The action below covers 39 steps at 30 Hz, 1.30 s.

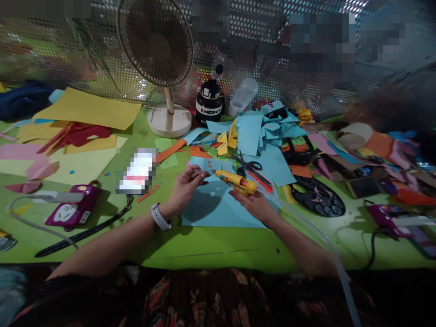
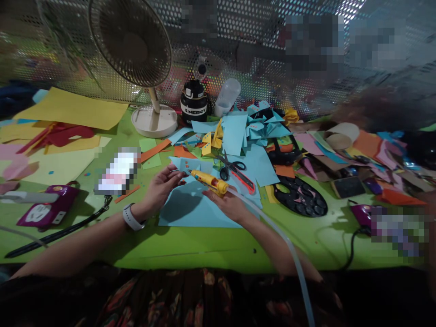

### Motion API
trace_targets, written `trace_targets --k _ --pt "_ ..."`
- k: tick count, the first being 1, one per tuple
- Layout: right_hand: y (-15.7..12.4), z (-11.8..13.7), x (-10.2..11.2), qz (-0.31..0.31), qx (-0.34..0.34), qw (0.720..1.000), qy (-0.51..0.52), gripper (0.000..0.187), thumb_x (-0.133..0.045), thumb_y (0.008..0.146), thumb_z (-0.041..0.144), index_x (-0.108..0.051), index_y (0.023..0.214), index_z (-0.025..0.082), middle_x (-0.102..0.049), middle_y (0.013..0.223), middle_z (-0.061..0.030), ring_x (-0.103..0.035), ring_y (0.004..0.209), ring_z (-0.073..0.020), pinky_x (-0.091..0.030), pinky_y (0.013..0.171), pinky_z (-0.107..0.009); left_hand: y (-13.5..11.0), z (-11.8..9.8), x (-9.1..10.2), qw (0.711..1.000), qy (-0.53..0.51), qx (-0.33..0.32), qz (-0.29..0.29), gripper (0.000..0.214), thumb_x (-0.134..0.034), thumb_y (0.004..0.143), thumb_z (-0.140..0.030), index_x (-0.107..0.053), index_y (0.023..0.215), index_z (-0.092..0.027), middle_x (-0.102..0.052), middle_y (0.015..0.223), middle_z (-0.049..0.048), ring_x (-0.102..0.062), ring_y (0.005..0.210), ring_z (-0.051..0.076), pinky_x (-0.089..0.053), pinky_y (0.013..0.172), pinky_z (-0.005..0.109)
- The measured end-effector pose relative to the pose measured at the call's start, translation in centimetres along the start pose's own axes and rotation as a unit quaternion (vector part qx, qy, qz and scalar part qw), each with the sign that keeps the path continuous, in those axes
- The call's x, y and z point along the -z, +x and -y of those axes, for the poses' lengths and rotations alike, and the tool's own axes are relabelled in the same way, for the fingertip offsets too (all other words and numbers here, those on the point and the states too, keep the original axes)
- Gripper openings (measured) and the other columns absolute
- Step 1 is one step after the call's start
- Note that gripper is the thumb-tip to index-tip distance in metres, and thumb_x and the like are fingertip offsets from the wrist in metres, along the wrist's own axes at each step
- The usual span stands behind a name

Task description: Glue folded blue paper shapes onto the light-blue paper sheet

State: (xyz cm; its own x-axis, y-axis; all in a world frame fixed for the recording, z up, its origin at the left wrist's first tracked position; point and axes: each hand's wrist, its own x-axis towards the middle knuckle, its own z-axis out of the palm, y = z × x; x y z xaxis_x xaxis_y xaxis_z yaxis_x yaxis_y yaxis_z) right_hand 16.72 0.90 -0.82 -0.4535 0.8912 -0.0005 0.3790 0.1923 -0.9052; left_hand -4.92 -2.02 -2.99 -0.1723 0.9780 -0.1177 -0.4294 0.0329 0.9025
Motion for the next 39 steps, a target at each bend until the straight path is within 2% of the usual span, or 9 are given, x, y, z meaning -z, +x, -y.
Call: trace_targets --k 11,16,21,29,39 --pt "-0.02 -0.30 0.01 0.005 0.002 1.000 -0.020 0.041 -0.064 0.080 0.059 -0.074 0.100 0.024 -0.075 0.088 -0.0049 -0.071 0.089 -0.0264 -0.059 0.074 -0.037 -0.06 0.00 0.00 1.000 0.001 -0.007 0.006 0.037 -0.083 0.071 -0.035 -0.059 0.094 -0.019 -0.073 0.087 0.0009 -0.068 0.086 0.016 -0.055 0.076 0.028" --pt "0.02 -0.46 -0.08 0.008 0.004 1.000 -0.004 0.038 -0.066 0.080 0.056 -0.073 0.103 0.027 -0.076 0.092 -0.0033 -0.071 0.089 -0.0251 -0.059 0.079 -0.039 -0.09 -0.02 -0.06 1.000 0.004 -0.008 0.011 0.036 -0.083 0.071 -0.034 -0.059 0.094 -0.019 -0.073 0.087 0.0011 -0.068 0.085 0.015 -0.055 0.076 0.028" --pt "0.08 -0.68 -0.12 0.012 0.000 1.000 0.008 0.034 -0.067 0.081 0.053 -0.073 0.099 0.025 -0.076 0.096 -0.0040 -0.072 0.091 -0.0252 -0.059 0.082 -0.040 -0.11 -0.05 -0.06 1.000 0.000 -0.010 0.011 0.035 -0.082 0.072 -0.033 -0.060 0.094 -0.018 -0.073 0.087 0.0011 -0.068 0.085 0.015 -0.055 0.076 0.027" --pt "0.05 -0.77 -0.04 0.015 0.011 1.000 -0.006 0.036 -0.065 0.081 0.055 -0.074 0.100 0.026 -0.076 0.102 -0.0039 -0.072 0.098 -0.0262 -0.058 0.090 -0.041 -0.04 0.07 -0.02 1.000 -0.011 -0.014 0.008 0.037 -0.084 0.070 -0.033 -0.060 0.095 -0.018 -0.072 0.084 -0.0002 -0.068 0.082 0.013 -0.055 0.075 0.025" --pt "0.00 -0.47 -0.02 0.015 0.002 1.000 -0.019 0.036 -0.065 0.081 0.054 -0.074 0.101 0.026 -0.076 0.101 -0.0042 -0.072 0.097 -0.0255 -0.059 0.088 -0.039 -0.14 -0.10 -0.20 1.000 -0.004 -0.011 0.007 0.038 -0.084 0.069 -0.034 -0.060 0.094 -0.018 -0.073 0.084 0.0005 -0.067 0.080 0.013 -0.055 0.074 0.025"
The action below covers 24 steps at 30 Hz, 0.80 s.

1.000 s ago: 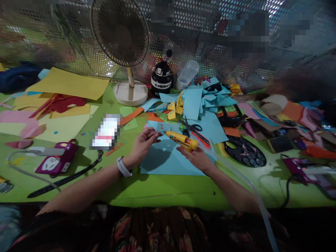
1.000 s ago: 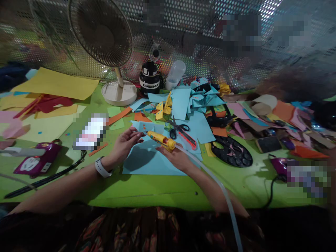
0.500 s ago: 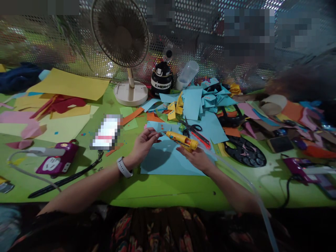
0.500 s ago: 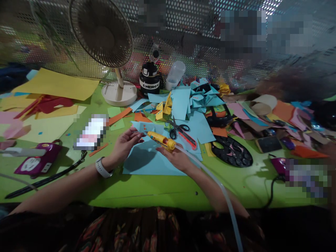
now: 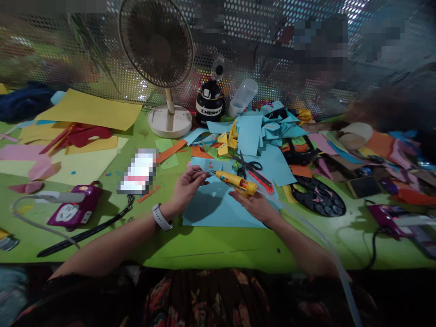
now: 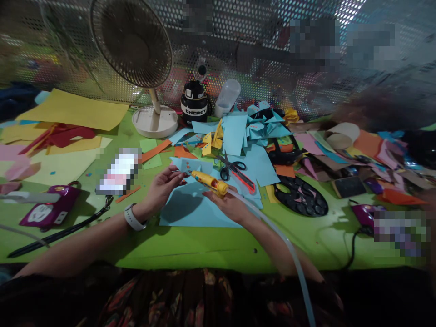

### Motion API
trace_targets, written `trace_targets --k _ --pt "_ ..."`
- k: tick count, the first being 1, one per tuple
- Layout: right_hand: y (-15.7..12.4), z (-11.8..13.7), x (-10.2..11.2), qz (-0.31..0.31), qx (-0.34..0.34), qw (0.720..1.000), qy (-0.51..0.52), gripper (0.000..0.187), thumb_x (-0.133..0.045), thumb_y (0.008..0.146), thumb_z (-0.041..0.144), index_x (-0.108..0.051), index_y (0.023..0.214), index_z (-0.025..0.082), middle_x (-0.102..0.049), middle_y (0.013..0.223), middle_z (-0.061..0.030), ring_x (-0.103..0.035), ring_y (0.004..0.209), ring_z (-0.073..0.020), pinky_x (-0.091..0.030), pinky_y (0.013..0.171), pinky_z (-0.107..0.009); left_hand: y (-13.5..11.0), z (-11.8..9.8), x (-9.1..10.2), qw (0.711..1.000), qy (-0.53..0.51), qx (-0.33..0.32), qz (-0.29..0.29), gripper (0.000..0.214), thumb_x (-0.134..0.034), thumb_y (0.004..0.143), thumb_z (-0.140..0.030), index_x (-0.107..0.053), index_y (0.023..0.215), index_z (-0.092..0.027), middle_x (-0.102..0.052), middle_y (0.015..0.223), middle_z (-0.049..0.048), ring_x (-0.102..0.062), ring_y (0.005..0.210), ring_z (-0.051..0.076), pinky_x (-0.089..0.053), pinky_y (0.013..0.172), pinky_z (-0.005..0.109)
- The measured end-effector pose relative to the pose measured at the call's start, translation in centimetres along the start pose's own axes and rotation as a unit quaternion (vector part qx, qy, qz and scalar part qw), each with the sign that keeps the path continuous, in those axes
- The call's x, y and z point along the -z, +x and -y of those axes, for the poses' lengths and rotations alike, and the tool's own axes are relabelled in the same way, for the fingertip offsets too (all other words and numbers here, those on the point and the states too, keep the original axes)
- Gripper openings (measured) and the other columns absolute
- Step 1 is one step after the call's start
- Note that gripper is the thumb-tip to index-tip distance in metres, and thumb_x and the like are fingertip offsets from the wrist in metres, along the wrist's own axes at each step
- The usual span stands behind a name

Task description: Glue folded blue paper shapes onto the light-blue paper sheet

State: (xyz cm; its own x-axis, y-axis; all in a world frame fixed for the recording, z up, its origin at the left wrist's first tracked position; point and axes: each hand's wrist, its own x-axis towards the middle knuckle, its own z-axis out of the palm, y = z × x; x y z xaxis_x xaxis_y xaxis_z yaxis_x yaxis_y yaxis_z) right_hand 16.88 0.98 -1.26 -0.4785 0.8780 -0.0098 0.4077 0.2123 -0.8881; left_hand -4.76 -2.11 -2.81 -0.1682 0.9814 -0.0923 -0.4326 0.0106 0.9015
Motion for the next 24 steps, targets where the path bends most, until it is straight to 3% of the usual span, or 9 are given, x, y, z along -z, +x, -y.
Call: trace_targets --k 24 --pt "0.00 0.23 0.00 -0.002 0.005 1.000 -0.015 0.033 -0.065 0.081 0.051 -0.073 0.099 0.025 -0.076 0.100 -0.0033 -0.071 0.097 -0.0246 -0.058 0.090 -0.039 -0.09 -0.19 -0.03 1.000 0.018 0.000 0.002 0.036 -0.082 0.071 -0.035 -0.060 0.094 -0.018 -0.073 0.086 0.0017 -0.069 0.084 0.016 -0.055 0.078 0.030"
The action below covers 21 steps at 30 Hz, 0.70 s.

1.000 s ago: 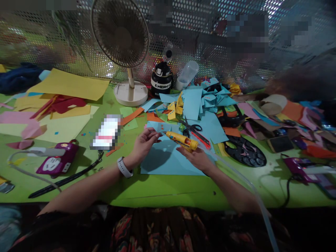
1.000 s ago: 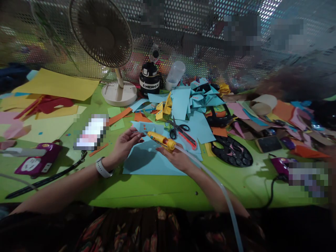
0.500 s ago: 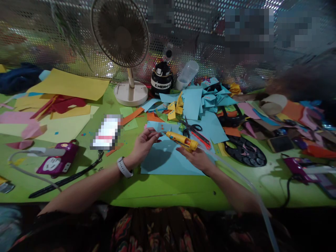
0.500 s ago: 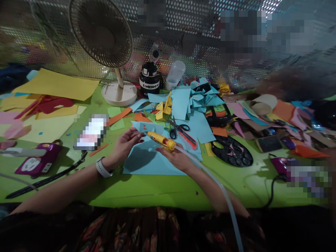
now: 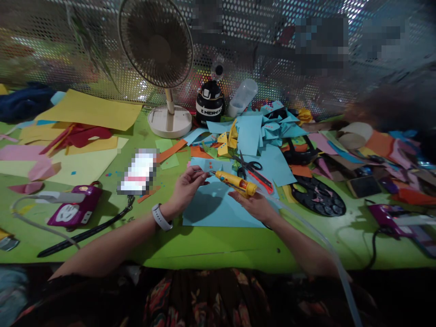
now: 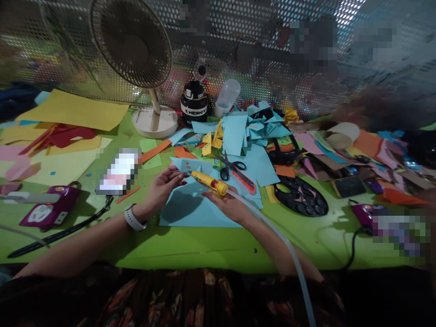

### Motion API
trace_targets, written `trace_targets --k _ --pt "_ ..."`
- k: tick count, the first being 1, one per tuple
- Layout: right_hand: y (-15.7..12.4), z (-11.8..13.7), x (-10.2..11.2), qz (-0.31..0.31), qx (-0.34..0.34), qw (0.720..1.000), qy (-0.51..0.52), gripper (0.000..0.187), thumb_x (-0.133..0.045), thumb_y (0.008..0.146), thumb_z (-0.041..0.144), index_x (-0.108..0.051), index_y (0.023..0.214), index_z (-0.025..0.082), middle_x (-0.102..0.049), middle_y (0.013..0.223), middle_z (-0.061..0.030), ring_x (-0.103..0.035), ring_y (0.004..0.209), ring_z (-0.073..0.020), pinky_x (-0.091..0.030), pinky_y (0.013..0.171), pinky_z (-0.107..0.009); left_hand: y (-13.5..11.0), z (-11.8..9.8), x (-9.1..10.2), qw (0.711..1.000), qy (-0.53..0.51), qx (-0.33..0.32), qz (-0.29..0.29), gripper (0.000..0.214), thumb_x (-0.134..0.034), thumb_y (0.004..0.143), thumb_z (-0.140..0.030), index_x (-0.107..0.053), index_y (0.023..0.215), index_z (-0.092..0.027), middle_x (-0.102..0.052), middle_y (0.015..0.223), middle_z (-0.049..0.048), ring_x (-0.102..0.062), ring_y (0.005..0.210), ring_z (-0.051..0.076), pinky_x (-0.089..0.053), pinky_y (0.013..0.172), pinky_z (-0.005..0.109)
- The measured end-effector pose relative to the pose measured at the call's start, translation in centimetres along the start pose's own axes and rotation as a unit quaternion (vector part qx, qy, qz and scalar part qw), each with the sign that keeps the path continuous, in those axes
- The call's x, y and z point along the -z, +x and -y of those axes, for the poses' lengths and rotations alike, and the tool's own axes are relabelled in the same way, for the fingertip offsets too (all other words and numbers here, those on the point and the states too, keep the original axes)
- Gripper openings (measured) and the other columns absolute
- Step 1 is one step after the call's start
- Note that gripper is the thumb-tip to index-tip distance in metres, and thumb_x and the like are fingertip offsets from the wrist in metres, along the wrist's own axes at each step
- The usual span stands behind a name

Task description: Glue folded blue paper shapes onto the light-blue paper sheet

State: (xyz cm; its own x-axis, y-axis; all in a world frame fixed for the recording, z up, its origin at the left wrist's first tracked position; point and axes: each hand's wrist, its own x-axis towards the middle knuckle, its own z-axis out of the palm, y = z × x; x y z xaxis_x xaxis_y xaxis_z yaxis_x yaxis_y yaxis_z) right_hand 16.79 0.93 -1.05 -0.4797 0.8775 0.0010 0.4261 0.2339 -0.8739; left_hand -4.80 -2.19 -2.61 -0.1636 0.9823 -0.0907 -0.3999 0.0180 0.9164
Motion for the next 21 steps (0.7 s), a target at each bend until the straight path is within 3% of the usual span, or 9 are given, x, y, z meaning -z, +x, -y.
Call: trace_targets --k 21 --pt "-0.13 0.30 0.05 0.001 -0.006 1.000 -0.002 0.034 -0.064 0.081 0.053 -0.071 0.098 0.025 -0.075 0.098 -0.0041 -0.071 0.093 -0.0236 -0.059 0.085 -0.037 0.05 0.16 0.02 1.000 -0.003 0.000 -0.003 0.037 -0.083 0.071 -0.036 -0.060 0.093 -0.019 -0.073 0.085 0.0011 -0.069 0.082 0.015 -0.055 0.077 0.028"
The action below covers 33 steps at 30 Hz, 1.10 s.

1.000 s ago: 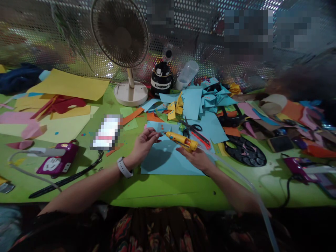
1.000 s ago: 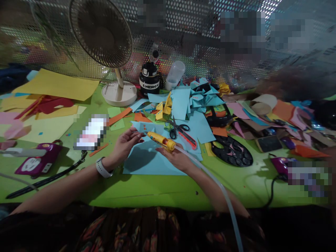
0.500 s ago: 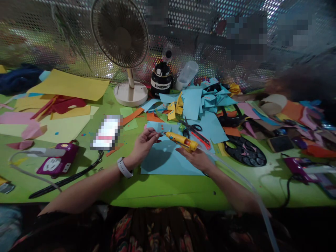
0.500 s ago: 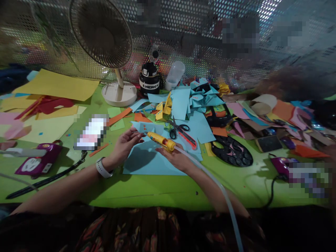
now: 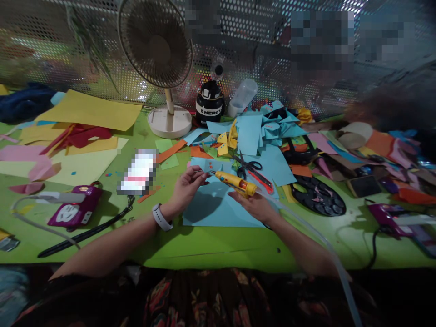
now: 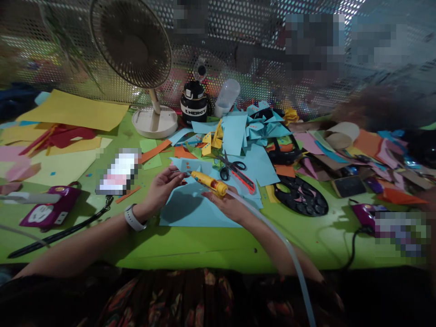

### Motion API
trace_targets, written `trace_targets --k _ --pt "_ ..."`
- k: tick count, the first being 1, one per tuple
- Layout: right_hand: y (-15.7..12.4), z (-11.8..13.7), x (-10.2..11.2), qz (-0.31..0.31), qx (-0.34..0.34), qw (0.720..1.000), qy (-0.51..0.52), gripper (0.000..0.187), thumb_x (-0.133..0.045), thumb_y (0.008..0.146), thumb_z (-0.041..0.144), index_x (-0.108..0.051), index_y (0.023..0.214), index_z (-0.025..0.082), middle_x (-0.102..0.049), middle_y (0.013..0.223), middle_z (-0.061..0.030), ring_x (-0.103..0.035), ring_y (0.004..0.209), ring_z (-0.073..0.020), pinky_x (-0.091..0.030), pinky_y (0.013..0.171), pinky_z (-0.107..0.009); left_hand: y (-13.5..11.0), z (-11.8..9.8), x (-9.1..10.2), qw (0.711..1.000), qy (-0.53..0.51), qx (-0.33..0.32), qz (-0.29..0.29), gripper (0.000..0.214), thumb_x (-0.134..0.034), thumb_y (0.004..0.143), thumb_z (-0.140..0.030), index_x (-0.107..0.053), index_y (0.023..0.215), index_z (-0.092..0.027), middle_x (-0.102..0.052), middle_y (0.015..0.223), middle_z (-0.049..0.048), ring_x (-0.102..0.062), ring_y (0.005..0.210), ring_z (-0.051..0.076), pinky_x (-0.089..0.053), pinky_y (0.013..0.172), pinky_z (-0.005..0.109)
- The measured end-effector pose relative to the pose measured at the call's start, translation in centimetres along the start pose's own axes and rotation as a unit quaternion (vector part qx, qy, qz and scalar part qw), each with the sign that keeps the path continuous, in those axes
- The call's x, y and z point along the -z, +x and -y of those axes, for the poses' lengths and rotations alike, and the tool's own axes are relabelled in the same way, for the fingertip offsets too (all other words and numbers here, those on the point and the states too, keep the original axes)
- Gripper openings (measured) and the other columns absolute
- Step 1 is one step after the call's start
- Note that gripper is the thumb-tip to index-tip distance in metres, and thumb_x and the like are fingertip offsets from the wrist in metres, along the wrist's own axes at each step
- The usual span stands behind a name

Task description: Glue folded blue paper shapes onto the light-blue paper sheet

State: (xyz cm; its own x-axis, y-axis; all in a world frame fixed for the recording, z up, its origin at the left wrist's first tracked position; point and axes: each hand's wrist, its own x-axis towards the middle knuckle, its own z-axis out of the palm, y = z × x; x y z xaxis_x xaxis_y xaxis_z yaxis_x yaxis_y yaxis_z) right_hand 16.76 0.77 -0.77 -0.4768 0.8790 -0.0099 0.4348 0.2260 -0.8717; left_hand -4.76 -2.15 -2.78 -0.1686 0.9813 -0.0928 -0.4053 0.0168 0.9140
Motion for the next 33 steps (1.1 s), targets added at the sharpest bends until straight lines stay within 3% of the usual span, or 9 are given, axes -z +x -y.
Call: trace_targets --k 6,11,13,16,21,25,28,30,33 --pt "-0.1 0.3 -0.1 -0.015 -0.001 1.000 -0.010 0.037 -0.065 0.080 0.057 -0.069 0.095 0.024 -0.074 0.089 -0.0053 -0.070 0.084 -0.0244 -0.059 0.072 -0.034 0.2 0.4 0.5 0.995 0.072 -0.063 0.016 0.034 -0.079 0.075 -0.040 -0.062 0.096 -0.019 -0.074 0.089 0.0036 -0.068 0.079 0.016 -0.054 0.074 0.028" --pt "-0.3 -0.3 0.0 -0.034 0.020 0.998 -0.051 0.038 -0.065 0.080 0.061 -0.060 0.078 0.024 -0.061 0.066 -0.0001 -0.058 0.061 -0.0177 -0.047 0.053 -0.029 0.1 0.6 1.1 0.972 0.187 -0.137 0.021 0.025 -0.074 0.080 -0.038 -0.067 0.096 -0.020 -0.073 0.093 0.0050 -0.068 0.084 0.018 -0.053 0.077 0.029" --pt "-0.3 -0.4 0.3 -0.028 0.040 0.994 -0.094 0.038 -0.063 0.081 0.060 -0.055 0.074 0.024 -0.055 0.063 0.0020 -0.053 0.058 -0.0158 -0.043 0.051 -0.029 0.1 0.4 1.1 0.970 0.195 -0.143 0.017 0.024 -0.075 0.080 -0.037 -0.068 0.096 -0.020 -0.073 0.094 0.0052 -0.068 0.085 0.019 -0.052 0.078 0.030" --pt "-0.5 -0.1 1.4 -0.029 0.073 0.982 -0.172 0.036 -0.058 0.086 0.059 -0.054 0.076 0.024 -0.060 0.072 -0.0004 -0.055 0.064 -0.0178 -0.044 0.057 -0.031 0.3 -0.1 0.9 0.983 0.143 -0.115 0.005 0.029 -0.077 0.078 -0.037 -0.067 0.098 -0.019 -0.073 0.093 0.0062 -0.068 0.086 0.019 -0.053 0.078 0.031" --pt "-2.2 -1.2 6.0 -0.119 0.084 0.928 -0.342 0.026 -0.050 0.093 0.046 -0.058 0.097 0.021 -0.067 0.097 -0.0102 -0.065 0.084 -0.0253 -0.047 0.073 -0.035 1.0 -0.9 0.9 0.996 0.038 -0.069 -0.028 0.032 -0.081 0.073 -0.033 -0.063 0.095 -0.019 -0.074 0.088 0.0041 -0.070 0.092 0.020 -0.054 0.077 0.032" --pt "-4.4 -5.1 11.4 -0.155 0.019 0.867 -0.473 0.024 -0.048 0.089 0.033 -0.058 0.106 0.020 -0.065 0.107 -0.0145 -0.064 0.099 -0.0302 -0.049 0.078 -0.038 1.3 -1.4 1.1 0.999 -0.015 -0.020 -0.038 0.030 -0.083 0.069 -0.030 -0.063 0.088 -0.019 -0.073 0.086 0.0015 -0.071 0.091 0.019 -0.054 0.079 0.031" --pt "-5.9 -8.8 14.9 -0.202 -0.034 0.837 -0.508 0.034 -0.055 0.082 0.034 -0.059 0.112 0.019 -0.064 0.114 -0.0157 -0.062 0.105 -0.0321 -0.051 0.084 -0.042 1.4 -1.8 1.0 0.998 -0.052 0.007 -0.043 0.029 -0.085 0.066 -0.027 -0.063 0.082 -0.019 -0.072 0.084 -0.0001 -0.072 0.088 0.017 -0.054 0.078 0.029" --pt "-6.7 -11.2 16.7 -0.190 -0.060 0.837 -0.510 0.044 -0.059 0.078 0.038 -0.060 0.116 0.016 -0.063 0.115 -0.0173 -0.061 0.107 -0.0335 -0.051 0.086 -0.045 1.3 -2.0 0.9 0.997 -0.063 0.017 -0.043 0.026 -0.084 0.068 -0.027 -0.063 0.080 -0.019 -0.072 0.083 0.0002 -0.072 0.088 0.017 -0.054 0.077 0.028" --pt "-7.3 -13.8 18.5 -0.147 -0.058 0.865 -0.476 0.053 -0.062 0.075 0.041 -0.060 0.121 0.015 -0.063 0.117 -0.0176 -0.062 0.106 -0.0327 -0.051 0.088 -0.045 1.3 -2.4 0.8 0.997 -0.062 0.015 -0.039 0.022 -0.081 0.071 -0.026 -0.062 0.080 -0.019 -0.071 0.086 0.0006 -0.071 0.090 0.017 -0.054 0.076 0.027"
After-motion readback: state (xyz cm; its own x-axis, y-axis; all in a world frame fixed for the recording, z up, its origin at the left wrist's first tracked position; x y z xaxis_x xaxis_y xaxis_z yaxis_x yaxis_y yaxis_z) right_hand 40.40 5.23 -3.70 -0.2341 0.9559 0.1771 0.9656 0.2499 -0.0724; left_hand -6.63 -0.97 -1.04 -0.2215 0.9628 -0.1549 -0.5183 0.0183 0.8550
